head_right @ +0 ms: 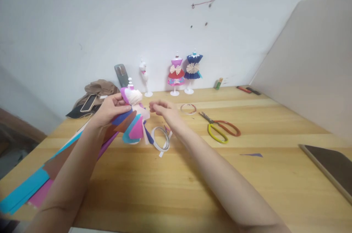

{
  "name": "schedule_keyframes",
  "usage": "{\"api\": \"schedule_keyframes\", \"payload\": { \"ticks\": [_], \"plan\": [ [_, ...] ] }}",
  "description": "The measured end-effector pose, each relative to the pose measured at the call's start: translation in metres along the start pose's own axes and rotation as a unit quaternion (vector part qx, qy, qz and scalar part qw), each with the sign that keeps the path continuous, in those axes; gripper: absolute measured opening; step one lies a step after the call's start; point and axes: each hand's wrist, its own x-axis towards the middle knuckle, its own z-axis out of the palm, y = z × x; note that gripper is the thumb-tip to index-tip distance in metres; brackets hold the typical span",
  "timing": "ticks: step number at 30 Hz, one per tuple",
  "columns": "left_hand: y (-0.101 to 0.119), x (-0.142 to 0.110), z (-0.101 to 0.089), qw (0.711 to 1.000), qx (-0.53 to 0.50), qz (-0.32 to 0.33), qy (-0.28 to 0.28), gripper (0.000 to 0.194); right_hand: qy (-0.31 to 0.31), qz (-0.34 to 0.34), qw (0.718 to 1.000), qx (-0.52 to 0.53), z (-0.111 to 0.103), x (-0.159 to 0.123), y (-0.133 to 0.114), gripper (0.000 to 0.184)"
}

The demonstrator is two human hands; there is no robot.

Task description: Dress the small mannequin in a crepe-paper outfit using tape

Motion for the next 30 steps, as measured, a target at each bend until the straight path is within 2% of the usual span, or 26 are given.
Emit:
{"api": "schedule_keyframes", "payload": {
  "ticks": [2, 4, 8, 10, 12, 14, 18, 25, 28, 30],
  "plan": [
    [-0.001, 0.001, -0.005, 1.0, -0.004, 0.018, 0.002, 0.044, -0.065, 0.017, 0.995, -0.067, -0.004, 0.005, 0.009, 0.017],
    [-0.002, 0.002, -0.01, 0.999, -0.006, 0.031, 0.002, 0.046, -0.131, 0.034, 0.987, -0.085, -0.005, 0.007, 0.015, 0.014],
    [-0.002, 0.004, -0.016, 0.999, -0.009, 0.04, 0.019, 0.045, -0.272, 0.046, 0.96, -0.048, 0.001, 0.005, 0.022, 0.028],
    [-0.002, 0.004, -0.018, 0.998, -0.007, 0.048, 0.038, 0.045, -0.316, 0.056, 0.946, -0.037, 0.004, 0.004, 0.025, 0.039],
    [-0.003, 0.005, -0.019, 0.997, 0.001, 0.061, 0.055, 0.046, -0.311, 0.065, 0.947, -0.051, 0.006, 0.004, 0.028, 0.043],
    [-0.004, 0.006, -0.018, 0.995, 0.008, 0.075, 0.068, 0.045, -0.282, 0.076, 0.953, -0.079, 0.006, 0.004, 0.029, 0.039],
    [-0.007, 0.006, -0.014, 0.993, 0.013, 0.077, 0.091, 0.046, -0.263, 0.097, 0.954, -0.107, 0.004, 0.0, 0.019, 0.041],
    [-0.014, 0.007, -0.01, 0.992, 0.016, 0.068, 0.108, 0.049, -0.293, 0.104, 0.95, -0.001, 0.0, -0.009, -0.005, 0.046],
    [-0.013, 0.007, -0.009, 0.989, 0.04, 0.078, 0.117, 0.046, -0.239, 0.127, 0.962, -0.019, 0.002, -0.009, -0.007, 0.047],
    [-0.011, 0.007, -0.008, 0.985, 0.068, 0.091, 0.129, 0.042, -0.188, 0.12, 0.973, -0.057, 0.005, -0.01, -0.007, 0.042]
  ]
}}
